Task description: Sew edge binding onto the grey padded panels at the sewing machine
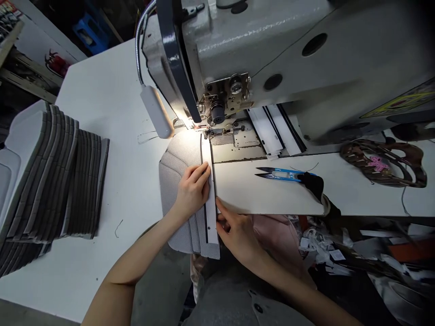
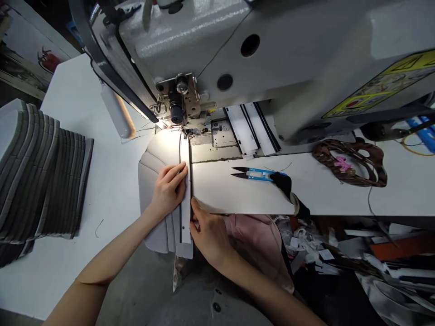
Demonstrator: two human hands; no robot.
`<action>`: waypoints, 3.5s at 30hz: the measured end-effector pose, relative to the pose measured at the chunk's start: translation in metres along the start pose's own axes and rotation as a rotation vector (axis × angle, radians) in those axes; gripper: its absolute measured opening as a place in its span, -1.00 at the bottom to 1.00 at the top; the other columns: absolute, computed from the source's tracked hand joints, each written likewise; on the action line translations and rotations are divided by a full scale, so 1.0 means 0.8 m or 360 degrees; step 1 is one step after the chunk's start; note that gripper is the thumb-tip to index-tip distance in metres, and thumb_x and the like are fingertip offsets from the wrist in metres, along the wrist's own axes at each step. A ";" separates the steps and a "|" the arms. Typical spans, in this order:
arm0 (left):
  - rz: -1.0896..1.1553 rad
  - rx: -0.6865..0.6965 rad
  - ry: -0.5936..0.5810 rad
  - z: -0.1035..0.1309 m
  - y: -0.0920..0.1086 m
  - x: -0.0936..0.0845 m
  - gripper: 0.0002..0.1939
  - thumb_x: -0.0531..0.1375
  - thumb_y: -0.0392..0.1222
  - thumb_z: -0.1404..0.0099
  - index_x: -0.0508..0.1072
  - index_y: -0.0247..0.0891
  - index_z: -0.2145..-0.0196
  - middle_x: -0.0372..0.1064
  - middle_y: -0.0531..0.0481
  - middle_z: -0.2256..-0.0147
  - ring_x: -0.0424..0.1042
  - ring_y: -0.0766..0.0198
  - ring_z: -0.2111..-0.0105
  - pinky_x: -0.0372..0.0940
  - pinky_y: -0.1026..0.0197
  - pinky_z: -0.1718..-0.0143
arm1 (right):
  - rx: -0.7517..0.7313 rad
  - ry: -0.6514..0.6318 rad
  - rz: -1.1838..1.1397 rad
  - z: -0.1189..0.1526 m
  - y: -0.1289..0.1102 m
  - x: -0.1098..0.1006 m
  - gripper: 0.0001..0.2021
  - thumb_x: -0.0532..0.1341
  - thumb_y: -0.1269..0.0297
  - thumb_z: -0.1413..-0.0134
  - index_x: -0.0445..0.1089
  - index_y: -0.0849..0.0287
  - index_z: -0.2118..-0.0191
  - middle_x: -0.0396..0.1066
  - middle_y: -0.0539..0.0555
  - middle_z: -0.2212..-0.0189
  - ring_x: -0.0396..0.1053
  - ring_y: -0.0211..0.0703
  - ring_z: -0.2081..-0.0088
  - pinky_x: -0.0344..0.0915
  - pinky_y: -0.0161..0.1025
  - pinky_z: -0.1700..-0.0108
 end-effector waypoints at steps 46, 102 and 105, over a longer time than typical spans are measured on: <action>0.0093 -0.0022 -0.0196 -0.061 -0.062 0.018 -0.72 0.00 -0.36 -0.40 0.47 -0.28 0.06 0.48 -0.18 0.00 0.41 0.09 0.04 0.38 -0.07 -0.04 | 0.0231 -0.0350 0.0178 -0.084 -0.025 -0.024 -0.37 0.23 0.41 -0.17 0.15 0.36 -0.35 0.54 -0.02 0.51 0.48 -0.16 0.47 0.38 -0.24 0.26; -0.0036 0.0032 -0.0124 -0.077 -0.089 0.034 -0.67 -0.02 -0.43 -0.34 0.50 -0.23 0.17 0.49 -0.11 0.21 0.44 0.17 0.16 0.35 0.12 0.15 | -0.0139 -0.0321 0.1319 -0.181 -0.033 -0.067 -0.65 0.01 0.39 -0.35 0.47 -0.01 -0.04 0.54 0.15 0.44 0.47 -0.10 0.37 -0.08 -0.23 0.40; -0.0068 0.0032 -0.0099 -0.079 -0.091 0.033 -0.67 -0.04 -0.40 -0.38 0.51 -0.23 0.16 0.50 -0.12 0.19 0.44 0.15 0.16 0.35 0.13 0.18 | -0.0126 -0.0333 0.1340 -0.189 -0.034 -0.068 -0.65 -0.02 0.39 -0.35 0.46 0.00 -0.04 0.55 0.16 0.42 0.48 -0.09 0.34 -0.07 -0.23 0.38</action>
Point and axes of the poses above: each hand's wrist, its own z-axis away from the middle knuckle, its own x-axis out of the palm, y = z × x, the point moved 2 cm from there along -z, towards the middle knuckle
